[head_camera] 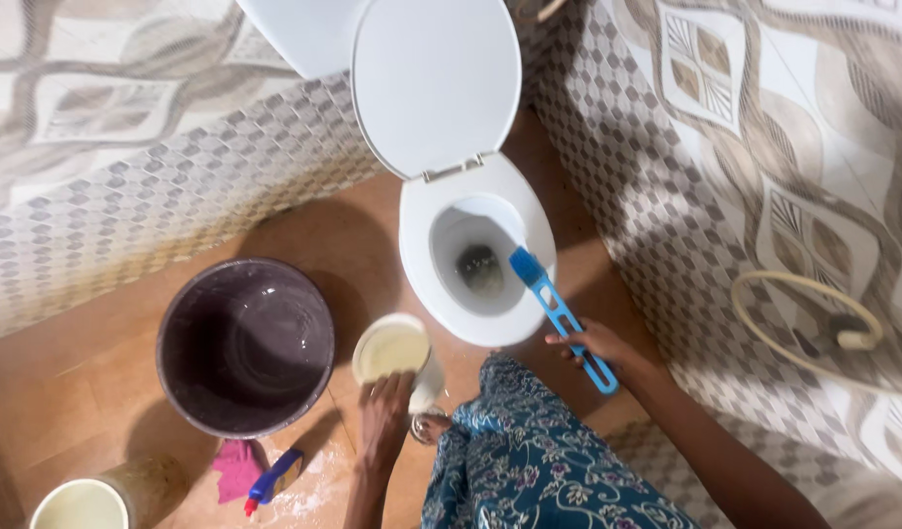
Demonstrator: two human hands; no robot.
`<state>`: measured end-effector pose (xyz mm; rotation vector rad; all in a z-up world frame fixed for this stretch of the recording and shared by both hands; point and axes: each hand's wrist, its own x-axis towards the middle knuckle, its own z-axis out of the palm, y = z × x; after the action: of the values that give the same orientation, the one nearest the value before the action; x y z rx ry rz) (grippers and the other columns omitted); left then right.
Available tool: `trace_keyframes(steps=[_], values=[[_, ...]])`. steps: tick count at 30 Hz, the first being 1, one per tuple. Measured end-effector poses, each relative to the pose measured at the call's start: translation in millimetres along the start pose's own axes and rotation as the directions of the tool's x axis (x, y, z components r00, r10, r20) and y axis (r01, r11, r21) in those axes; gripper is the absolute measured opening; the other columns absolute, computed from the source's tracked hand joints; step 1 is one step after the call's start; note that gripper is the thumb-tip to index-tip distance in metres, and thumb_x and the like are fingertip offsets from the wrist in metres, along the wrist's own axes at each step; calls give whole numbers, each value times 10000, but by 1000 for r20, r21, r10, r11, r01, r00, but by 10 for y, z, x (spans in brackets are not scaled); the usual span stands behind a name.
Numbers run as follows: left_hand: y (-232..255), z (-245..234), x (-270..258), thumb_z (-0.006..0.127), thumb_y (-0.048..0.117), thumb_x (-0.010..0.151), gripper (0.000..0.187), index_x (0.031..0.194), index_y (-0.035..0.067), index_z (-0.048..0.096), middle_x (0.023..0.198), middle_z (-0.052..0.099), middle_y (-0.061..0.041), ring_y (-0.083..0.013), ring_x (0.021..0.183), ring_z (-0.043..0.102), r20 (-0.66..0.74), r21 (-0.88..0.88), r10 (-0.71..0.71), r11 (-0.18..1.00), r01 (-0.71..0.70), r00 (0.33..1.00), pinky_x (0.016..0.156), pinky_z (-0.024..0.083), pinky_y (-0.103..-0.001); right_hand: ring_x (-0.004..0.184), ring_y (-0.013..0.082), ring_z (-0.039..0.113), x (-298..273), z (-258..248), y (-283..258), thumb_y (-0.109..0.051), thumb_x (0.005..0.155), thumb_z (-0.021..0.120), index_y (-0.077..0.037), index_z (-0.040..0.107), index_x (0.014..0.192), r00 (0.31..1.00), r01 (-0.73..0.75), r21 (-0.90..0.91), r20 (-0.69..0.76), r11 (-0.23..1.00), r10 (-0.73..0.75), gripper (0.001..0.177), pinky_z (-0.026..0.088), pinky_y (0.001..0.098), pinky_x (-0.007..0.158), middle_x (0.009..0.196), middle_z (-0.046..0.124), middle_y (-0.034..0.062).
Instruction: The person cleans a toilet by using a blue brush to scrub the exterior and interior bowl while pouring water from a small container.
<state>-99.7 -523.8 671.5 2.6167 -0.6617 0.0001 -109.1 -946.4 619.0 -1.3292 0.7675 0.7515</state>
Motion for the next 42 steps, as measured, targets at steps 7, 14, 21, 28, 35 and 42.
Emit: trace_keyframes(steps=[7, 14, 21, 28, 35, 42], values=[[-169, 94, -277, 655, -83, 776, 322, 1044, 95, 656, 891, 715, -40, -207, 854, 682, 176, 64, -60, 997, 49, 983, 796, 485, -427, 740, 104, 555, 795, -277, 443, -58, 990, 483, 70, 473, 1341, 961, -217, 622, 274, 752, 50, 374, 540, 192, 573, 1229, 630, 225], [-9, 597, 330, 665, 34, 802, 230, 1019, 110, 681, 882, 699, -66, -244, 909, 680, 291, -6, 176, 983, -182, 940, 872, 480, -451, 884, 184, 656, 972, 16, 409, 28, 939, 309, 43, 391, 1398, 923, -376, 638, 193, 672, 333, 467, 540, 227, 545, 1225, 593, 231], [204, 721, 981, 702, 77, 866, 146, 1004, 111, 669, 904, 690, -63, -235, 921, 678, 256, 59, 142, 985, -162, 956, 853, 508, -421, 673, 127, 534, 1369, 185, 107, -60, 1032, 365, 118, 369, 1287, 980, -147, 582, -23, 800, 197, 310, 477, 195, 473, 1109, 677, 317], [-168, 432, 791, 769, 46, 759, 294, 1028, 67, 651, 898, 714, -97, -240, 851, 676, 133, 20, 53, 998, -56, 990, 751, 512, -432, 595, 121, 590, 2208, 488, -616, -41, 1011, 408, 139, 512, 1213, 998, -61, 599, 29, 798, 55, 290, 480, 226, 461, 1003, 700, 258], [-524, 322, 426, 725, -17, 791, 263, 1031, 68, 659, 867, 721, -71, -200, 770, 680, 136, 74, -19, 997, 9, 991, 714, 525, -397, 618, 206, 681, 2207, 1088, -242, -57, 993, 477, 64, 560, 1119, 996, -17, -305, 75, 952, 41, 193, 537, 332, 510, 823, 721, 184], [-469, 70, 216, 723, 14, 787, 239, 1008, 81, 662, 839, 712, -55, -211, 790, 682, 172, 66, -166, 985, 157, 971, 734, 528, -395, 546, 195, 639, 2219, 975, -227, -15, 955, 497, 120, 624, 993, 995, -59, -443, 51, 894, 91, 189, 501, 308, 453, 755, 700, 172]])
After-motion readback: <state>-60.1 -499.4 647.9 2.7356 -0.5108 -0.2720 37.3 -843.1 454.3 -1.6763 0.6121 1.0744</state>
